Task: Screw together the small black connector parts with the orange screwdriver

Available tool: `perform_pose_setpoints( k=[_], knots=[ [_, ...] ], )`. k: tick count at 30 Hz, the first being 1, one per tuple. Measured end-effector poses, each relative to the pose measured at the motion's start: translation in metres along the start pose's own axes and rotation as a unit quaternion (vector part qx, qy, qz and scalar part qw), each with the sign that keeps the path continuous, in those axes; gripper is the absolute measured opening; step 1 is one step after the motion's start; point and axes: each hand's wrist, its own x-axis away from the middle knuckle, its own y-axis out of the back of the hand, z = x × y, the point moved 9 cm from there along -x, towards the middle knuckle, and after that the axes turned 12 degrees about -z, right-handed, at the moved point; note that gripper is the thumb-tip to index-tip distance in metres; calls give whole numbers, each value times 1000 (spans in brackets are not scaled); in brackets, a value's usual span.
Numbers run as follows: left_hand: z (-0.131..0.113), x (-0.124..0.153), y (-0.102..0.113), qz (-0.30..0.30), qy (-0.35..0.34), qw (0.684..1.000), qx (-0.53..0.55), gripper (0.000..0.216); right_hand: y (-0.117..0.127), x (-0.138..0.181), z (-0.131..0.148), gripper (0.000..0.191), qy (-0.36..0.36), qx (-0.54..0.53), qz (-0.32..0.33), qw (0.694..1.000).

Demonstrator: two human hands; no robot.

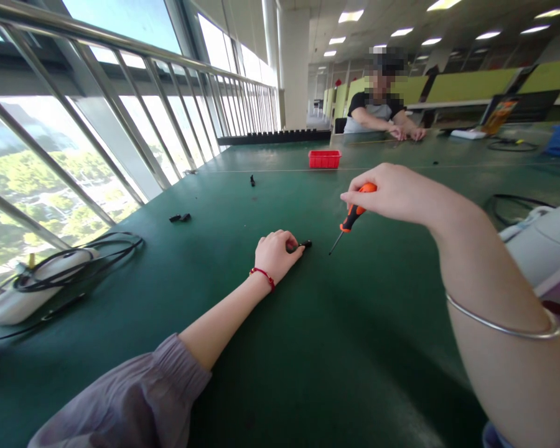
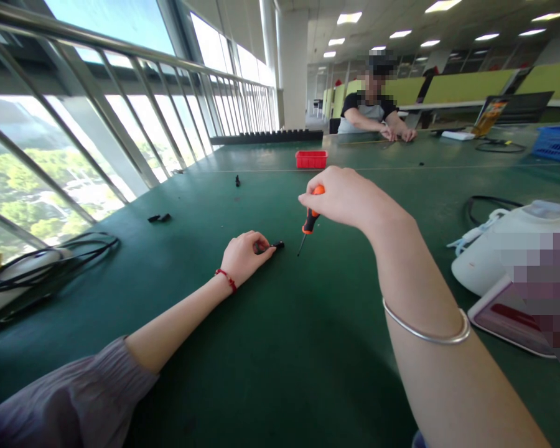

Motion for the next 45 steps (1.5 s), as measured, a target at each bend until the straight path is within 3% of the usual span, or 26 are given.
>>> perform_pose_setpoints(
  k=[6,9,12,14,17,19,25,31,39,45],
  knots=[
    [-30,9,-13,87,-122,985,83,21,-13,-6,-6,27,-15,31,32,999],
    [-36,5,-7,61,-149,982,99,14,-15,-8,-4,27,-5,19,30,999],
    [-35,-4,-2,19,-159,984,85,43,-17,-8,1,27,11,-9,30,999],
    [-40,-5,-8,49,-191,977,83,60,-18,-7,2,27,12,-14,33,999],
    [-47,0,-21,110,-239,961,84,64,-19,-6,3,27,9,-15,36,999],
    [-47,2,-25,120,-247,959,76,57,-19,-5,1,28,-1,-14,46,999],
    [-40,-1,-20,81,-226,970,40,20,-21,-4,-6,30,-39,-7,62,997],
    [-36,-2,-20,69,-143,986,55,31,-21,-8,0,25,-18,-8,18,1000],
    [-32,-2,-24,56,-76,986,140,11,-24,-8,14,23,35,5,-6,999],
    [-24,-3,-19,36,-53,992,113,11,-4,-8,16,18,49,-7,-130,990]
  ],
)
